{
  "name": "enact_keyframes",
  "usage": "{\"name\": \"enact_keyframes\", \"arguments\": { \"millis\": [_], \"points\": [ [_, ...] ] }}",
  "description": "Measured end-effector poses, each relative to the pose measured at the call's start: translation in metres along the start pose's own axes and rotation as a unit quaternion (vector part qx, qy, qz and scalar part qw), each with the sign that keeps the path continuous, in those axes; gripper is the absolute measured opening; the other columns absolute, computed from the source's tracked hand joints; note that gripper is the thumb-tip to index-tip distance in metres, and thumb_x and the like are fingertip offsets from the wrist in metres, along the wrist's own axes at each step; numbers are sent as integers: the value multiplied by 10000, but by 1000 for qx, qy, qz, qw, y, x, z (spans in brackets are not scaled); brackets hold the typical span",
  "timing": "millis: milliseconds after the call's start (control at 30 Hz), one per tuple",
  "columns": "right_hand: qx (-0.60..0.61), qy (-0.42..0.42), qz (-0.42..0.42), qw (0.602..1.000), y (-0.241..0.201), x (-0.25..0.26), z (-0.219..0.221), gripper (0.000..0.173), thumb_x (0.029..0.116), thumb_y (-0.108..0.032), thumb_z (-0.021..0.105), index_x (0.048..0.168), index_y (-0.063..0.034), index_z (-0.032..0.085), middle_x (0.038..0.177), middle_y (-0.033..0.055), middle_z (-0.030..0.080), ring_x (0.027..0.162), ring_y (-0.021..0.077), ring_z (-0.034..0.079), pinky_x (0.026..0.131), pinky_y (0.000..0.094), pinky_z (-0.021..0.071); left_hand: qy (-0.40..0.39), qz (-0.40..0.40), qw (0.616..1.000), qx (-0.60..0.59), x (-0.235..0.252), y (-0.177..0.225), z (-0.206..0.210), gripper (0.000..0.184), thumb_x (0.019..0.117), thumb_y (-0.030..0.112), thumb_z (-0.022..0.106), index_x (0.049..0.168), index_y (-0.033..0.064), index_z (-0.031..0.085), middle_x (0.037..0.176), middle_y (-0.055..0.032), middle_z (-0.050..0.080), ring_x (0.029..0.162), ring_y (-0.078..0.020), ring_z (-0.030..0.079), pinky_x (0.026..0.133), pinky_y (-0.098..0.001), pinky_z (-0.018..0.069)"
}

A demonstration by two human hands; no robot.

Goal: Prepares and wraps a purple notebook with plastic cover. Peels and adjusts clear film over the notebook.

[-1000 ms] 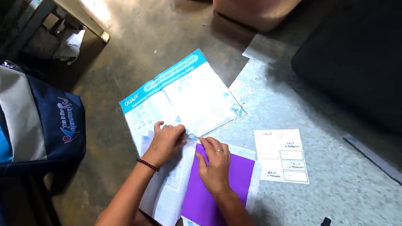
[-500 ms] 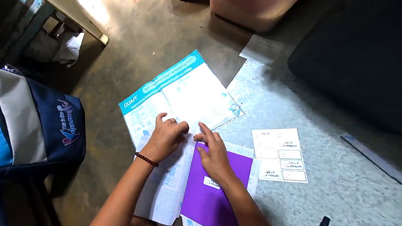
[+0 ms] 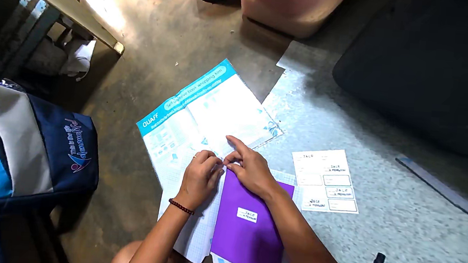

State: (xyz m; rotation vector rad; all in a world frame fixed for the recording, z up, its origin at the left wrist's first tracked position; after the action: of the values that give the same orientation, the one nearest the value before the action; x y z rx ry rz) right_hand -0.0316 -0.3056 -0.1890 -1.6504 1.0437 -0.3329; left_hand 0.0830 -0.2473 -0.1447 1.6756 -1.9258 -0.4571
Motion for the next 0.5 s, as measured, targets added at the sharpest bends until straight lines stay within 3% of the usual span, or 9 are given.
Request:
{"name": "enact_keyframes", "arguments": {
  "millis": [300,500],
  "points": [
    [-2,2,-2,1000,0,1,1,634,964,-60,660,1551,-88,421,982,61,739,965,252,668,924,499,491,12,-8,1000,-22,1,-3,6,95,889,71,714,929,0,764,905,-149,695,810,-213,682,763,-304,577],
    [-5,7,-6,1000,0,0,1,631,956,-52,663,1544,-87,435,990,80,745,995,285,675,932,529,491,37,107,994,1,0,1,5,114,895,54,691,902,30,802,868,-134,724,842,-219,689,793,-289,562]
  ]
}}
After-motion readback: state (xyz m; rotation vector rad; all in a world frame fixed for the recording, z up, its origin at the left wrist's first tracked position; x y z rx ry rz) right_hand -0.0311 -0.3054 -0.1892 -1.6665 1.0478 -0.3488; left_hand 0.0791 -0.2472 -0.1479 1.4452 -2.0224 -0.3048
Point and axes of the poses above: each hand's wrist, its own x-axis towards the middle knuckle, its own z-axis out of the palm, y = z × x, the point moved 8 cm from there along x, towards the middle knuckle
